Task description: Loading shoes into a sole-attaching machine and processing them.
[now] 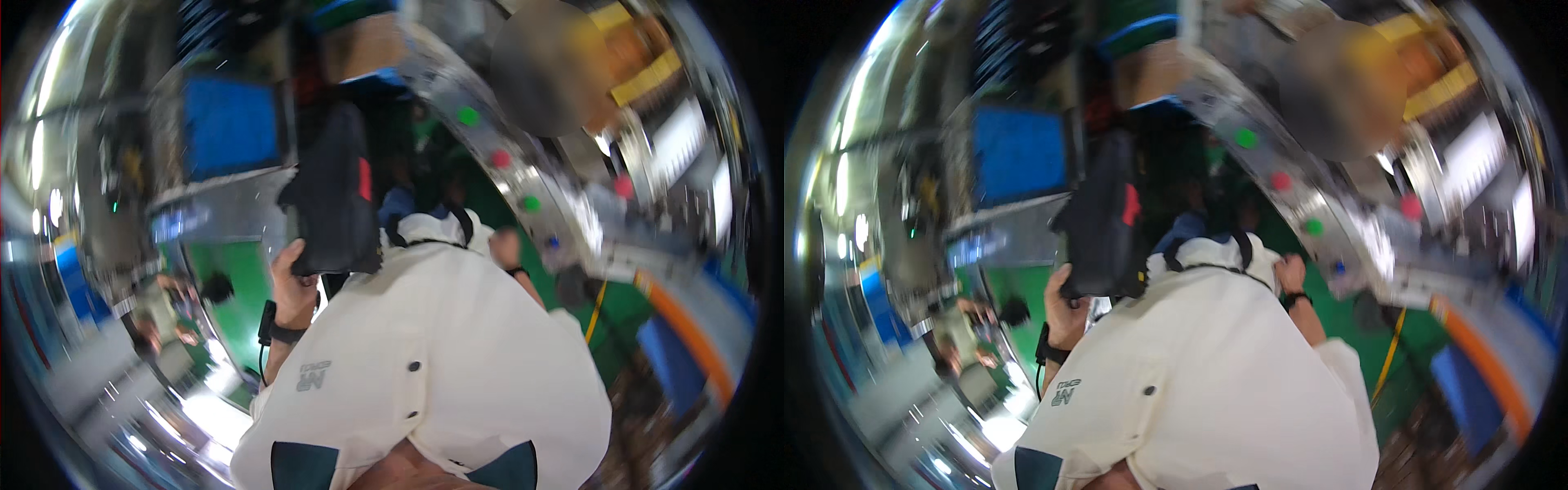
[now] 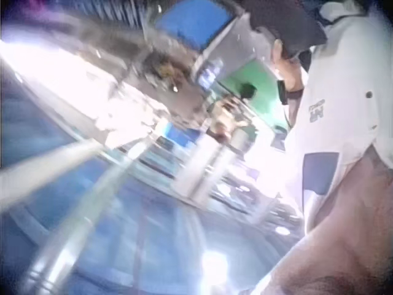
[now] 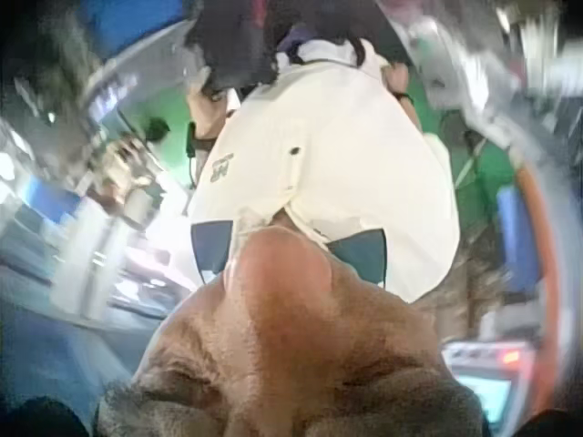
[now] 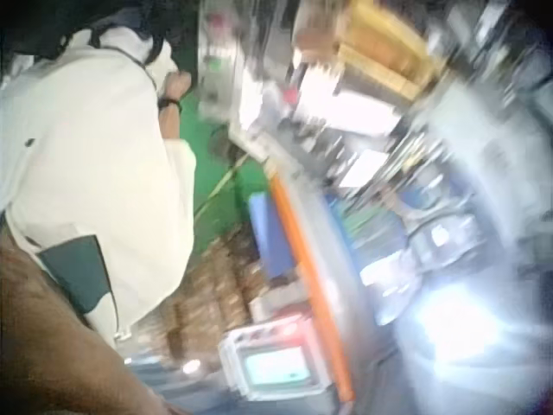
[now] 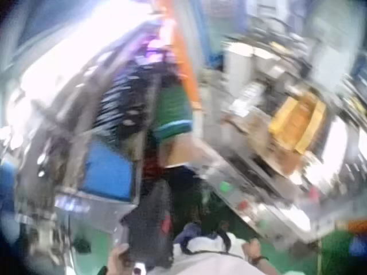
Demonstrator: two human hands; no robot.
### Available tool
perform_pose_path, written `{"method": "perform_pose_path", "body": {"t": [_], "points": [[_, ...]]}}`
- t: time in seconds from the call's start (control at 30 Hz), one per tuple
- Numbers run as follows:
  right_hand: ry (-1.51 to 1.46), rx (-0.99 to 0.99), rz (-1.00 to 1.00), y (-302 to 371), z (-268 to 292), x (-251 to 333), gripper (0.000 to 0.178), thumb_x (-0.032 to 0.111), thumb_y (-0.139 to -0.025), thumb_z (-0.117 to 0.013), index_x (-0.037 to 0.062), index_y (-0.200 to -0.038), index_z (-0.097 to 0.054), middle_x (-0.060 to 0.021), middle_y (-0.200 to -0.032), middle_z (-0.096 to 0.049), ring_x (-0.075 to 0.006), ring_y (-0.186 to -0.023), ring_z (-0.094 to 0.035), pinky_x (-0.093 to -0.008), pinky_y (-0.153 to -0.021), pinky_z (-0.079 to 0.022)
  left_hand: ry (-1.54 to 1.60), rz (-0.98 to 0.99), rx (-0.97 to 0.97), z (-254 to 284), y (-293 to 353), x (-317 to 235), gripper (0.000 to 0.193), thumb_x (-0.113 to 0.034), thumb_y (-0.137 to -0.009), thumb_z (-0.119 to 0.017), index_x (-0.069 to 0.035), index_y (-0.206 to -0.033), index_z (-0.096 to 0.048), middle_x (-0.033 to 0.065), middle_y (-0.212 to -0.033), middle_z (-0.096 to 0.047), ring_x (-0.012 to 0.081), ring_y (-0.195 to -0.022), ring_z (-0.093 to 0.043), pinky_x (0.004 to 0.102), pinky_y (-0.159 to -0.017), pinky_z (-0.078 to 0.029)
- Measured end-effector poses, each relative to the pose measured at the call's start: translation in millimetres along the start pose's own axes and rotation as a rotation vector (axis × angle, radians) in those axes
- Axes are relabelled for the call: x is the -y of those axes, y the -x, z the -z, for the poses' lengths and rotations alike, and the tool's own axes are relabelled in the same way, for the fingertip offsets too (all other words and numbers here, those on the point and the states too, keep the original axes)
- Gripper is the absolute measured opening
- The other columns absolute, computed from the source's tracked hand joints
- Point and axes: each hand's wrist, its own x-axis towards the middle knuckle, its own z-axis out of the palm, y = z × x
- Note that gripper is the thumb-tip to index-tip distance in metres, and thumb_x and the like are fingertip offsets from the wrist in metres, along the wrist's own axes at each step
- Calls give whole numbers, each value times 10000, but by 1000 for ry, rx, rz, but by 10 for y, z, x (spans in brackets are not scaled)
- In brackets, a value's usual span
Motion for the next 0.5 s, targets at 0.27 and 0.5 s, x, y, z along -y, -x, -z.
{"method": "perform_pose_path", "body": {"t": [0.27,0.5], "points": [[-114,518,702,-258,617,358,343,289,-849,-635,-20,-962,-728,-215,-803,-681,-261,-756,-678,-429,-690,-500,500,127,-267,827,37,580,345,-171,-896,-677,61,-1145,-624,173,-1076,-673,297,-981,-691,416,-779,-642],[182,563,277,-788,101,1521,336,284,-849,-641,-8,-996,-719,-218,-855,-687,-283,-801,-678,-441,-720,-498,815,109,-518,1944,-424,1067,415,-193,-889,-692,62,-1193,-571,199,-1135,-636,369,-1006,-682,562,-764,-640]]}}
